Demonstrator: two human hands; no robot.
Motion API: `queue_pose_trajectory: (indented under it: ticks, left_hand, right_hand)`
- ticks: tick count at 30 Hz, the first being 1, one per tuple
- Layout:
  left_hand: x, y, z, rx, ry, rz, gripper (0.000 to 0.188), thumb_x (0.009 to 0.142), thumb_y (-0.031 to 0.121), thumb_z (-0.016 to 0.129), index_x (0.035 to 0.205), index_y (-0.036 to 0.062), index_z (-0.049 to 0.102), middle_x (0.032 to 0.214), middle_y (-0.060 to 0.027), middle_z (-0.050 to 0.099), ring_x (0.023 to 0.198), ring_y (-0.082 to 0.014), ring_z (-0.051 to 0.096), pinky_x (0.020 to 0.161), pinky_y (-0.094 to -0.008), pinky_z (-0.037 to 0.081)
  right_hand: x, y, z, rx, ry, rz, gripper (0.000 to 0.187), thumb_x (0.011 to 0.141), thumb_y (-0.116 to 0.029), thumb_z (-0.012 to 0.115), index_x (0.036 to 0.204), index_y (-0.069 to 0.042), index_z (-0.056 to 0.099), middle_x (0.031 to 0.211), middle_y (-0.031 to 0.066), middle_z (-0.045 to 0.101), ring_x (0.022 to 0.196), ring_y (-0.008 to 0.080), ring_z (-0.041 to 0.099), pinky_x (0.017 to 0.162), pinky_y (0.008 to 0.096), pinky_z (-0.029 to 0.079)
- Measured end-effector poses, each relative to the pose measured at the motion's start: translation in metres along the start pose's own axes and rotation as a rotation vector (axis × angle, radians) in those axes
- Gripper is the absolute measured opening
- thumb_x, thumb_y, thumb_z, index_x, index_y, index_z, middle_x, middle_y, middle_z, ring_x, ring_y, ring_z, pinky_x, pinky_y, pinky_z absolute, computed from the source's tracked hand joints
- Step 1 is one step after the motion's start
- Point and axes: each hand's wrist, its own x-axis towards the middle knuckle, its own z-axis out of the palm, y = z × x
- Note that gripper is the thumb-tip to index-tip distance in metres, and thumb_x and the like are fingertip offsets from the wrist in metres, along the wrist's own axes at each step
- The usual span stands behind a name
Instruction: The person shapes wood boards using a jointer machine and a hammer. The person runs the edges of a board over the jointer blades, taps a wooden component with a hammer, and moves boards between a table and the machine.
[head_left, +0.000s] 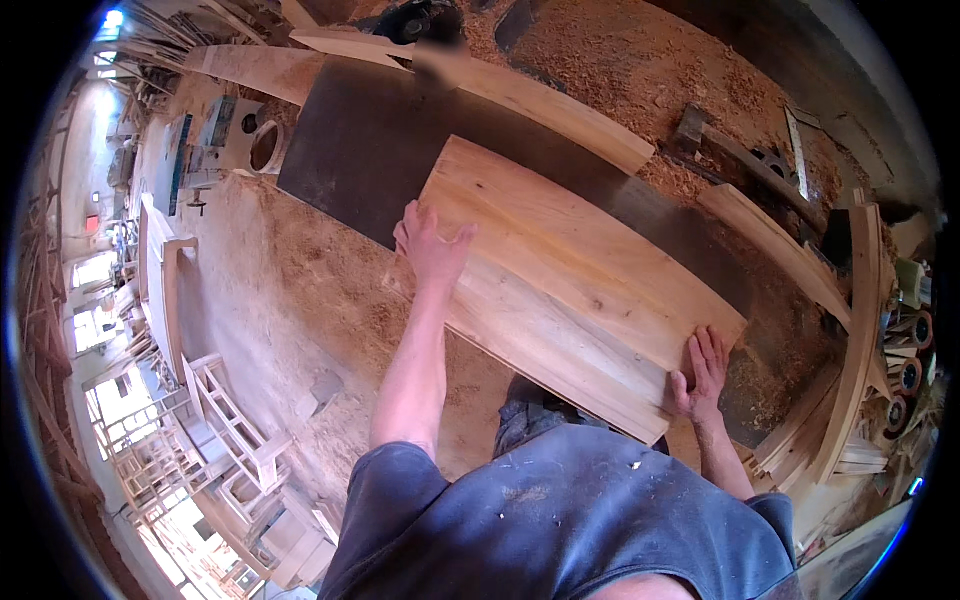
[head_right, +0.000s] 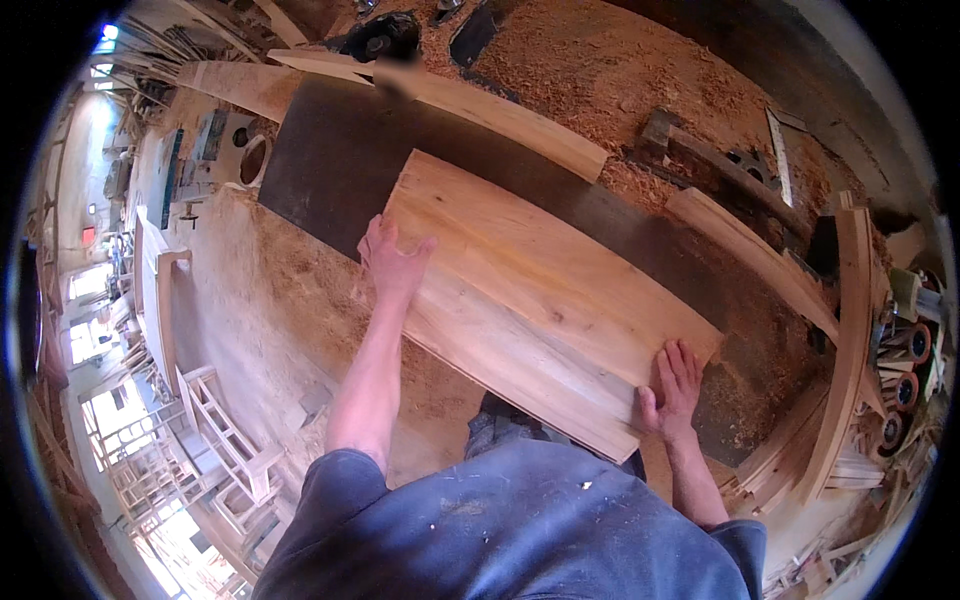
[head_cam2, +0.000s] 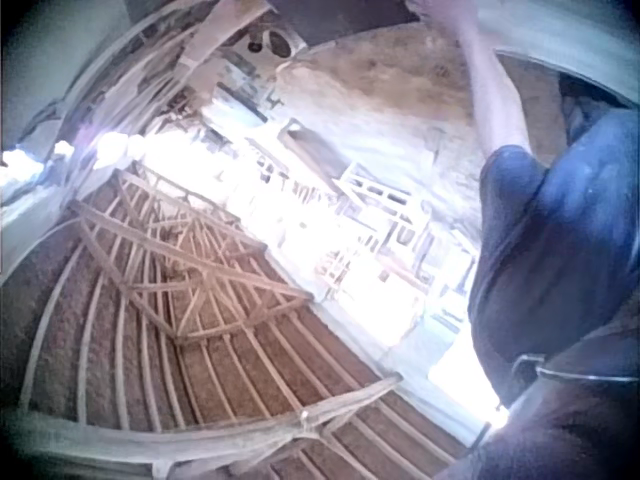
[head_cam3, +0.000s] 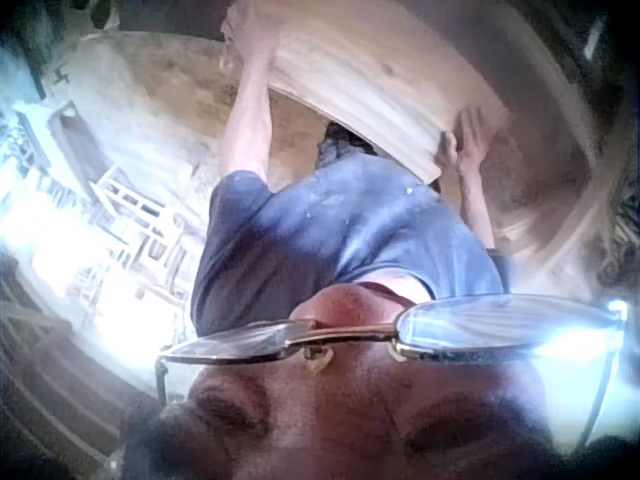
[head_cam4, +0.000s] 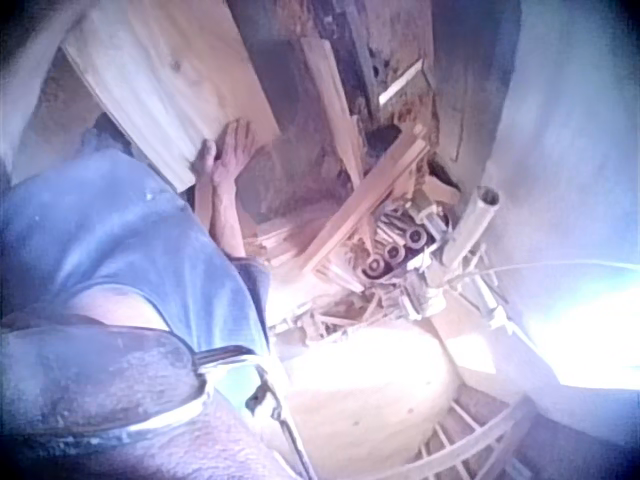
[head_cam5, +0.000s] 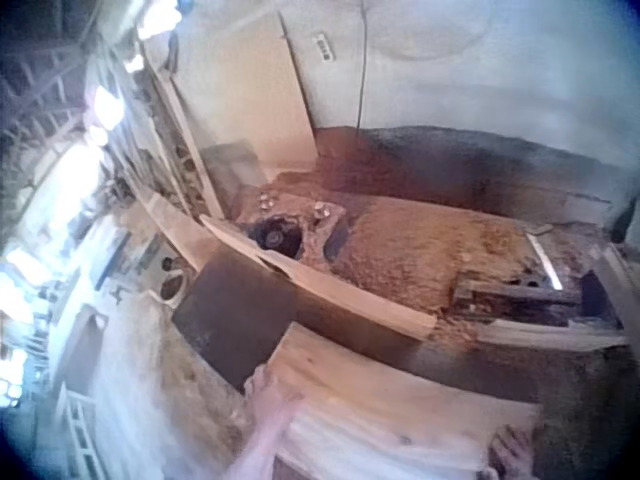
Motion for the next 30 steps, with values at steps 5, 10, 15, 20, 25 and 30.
queue_pose_trajectory:
  ticks: [5, 10, 15, 20, 25, 30]
  left_hand:
    - [0.019, 0.028, 0.013, -0.017, 0.039, 0.024, 0.079, 0.080, 0.043, 0.083, 0.140, -0.0025, 0.058, 0.159, -0.0190, 0.036, 0.141, -0.0408, 0.032, 0.118, -0.0519, 0.029]
    - [0.055, 0.038, 0.021, -0.047, 0.053, 0.052, 0.081, 0.077, 0.046, 0.083, 0.139, 0.0004, 0.059, 0.161, -0.0134, 0.032, 0.140, -0.0412, 0.030, 0.117, -0.0578, 0.025]
    - [0.069, 0.047, 0.012, 0.055, -0.034, 0.061, 0.089, 0.078, 0.049, 0.083, 0.145, -0.0003, 0.052, 0.165, -0.0146, 0.028, 0.149, -0.0384, 0.025, 0.121, -0.0546, 0.024]
    - [0.090, 0.045, 0.000, 0.046, -0.145, 0.229, 0.116, 0.071, 0.051, 0.089, 0.154, -0.0062, 0.033, 0.164, -0.0231, 0.029, 0.152, -0.0357, 0.028, 0.125, -0.0433, 0.027]
    - [0.082, 0.075, -0.020, 0.123, -0.198, 0.191, 0.123, 0.062, 0.054, 0.093, 0.152, -0.0081, 0.035, 0.163, -0.0250, 0.030, 0.151, -0.0367, 0.030, 0.125, -0.0405, 0.029]
    - [0.090, 0.073, -0.020, 0.116, -0.195, 0.218, 0.108, 0.061, 0.049, 0.095, 0.145, -0.0009, 0.049, 0.156, -0.0213, 0.039, 0.145, -0.0376, 0.036, 0.122, -0.0422, 0.033]
  right_hand:
    - [0.012, 0.007, -0.010, -0.002, 0.008, 0.091, 0.068, 0.086, -0.029, 0.067, 0.147, -0.003, 0.052, 0.157, 0.0173, 0.046, 0.150, 0.0394, 0.035, 0.123, 0.0566, 0.022]
    - [0.039, 0.018, -0.008, -0.003, 0.053, 0.112, 0.069, 0.083, -0.027, 0.069, 0.146, -0.003, 0.053, 0.157, 0.0170, 0.046, 0.150, 0.0387, 0.035, 0.123, 0.0561, 0.021]
    - [0.058, 0.023, -0.012, 0.000, 0.060, 0.057, 0.067, 0.082, -0.027, 0.069, 0.144, -0.005, 0.054, 0.156, 0.0169, 0.047, 0.150, 0.0392, 0.035, 0.122, 0.0579, 0.023]
    - [0.051, 0.039, -0.012, 0.062, 0.014, -0.088, 0.064, 0.084, -0.028, 0.069, 0.143, -0.006, 0.055, 0.153, 0.0176, 0.050, 0.146, 0.0409, 0.040, 0.121, 0.0597, 0.026]
    - [0.055, 0.031, -0.014, 0.140, 0.058, -0.088, 0.062, 0.084, -0.028, 0.071, 0.140, -0.007, 0.057, 0.148, 0.0187, 0.055, 0.142, 0.0418, 0.046, 0.120, 0.0599, 0.028]
    - [0.053, 0.031, -0.008, 0.152, 0.103, -0.102, 0.056, 0.092, -0.032, 0.067, 0.140, -0.005, 0.059, 0.146, 0.0194, 0.058, 0.142, 0.0414, 0.047, 0.120, 0.0591, 0.029]
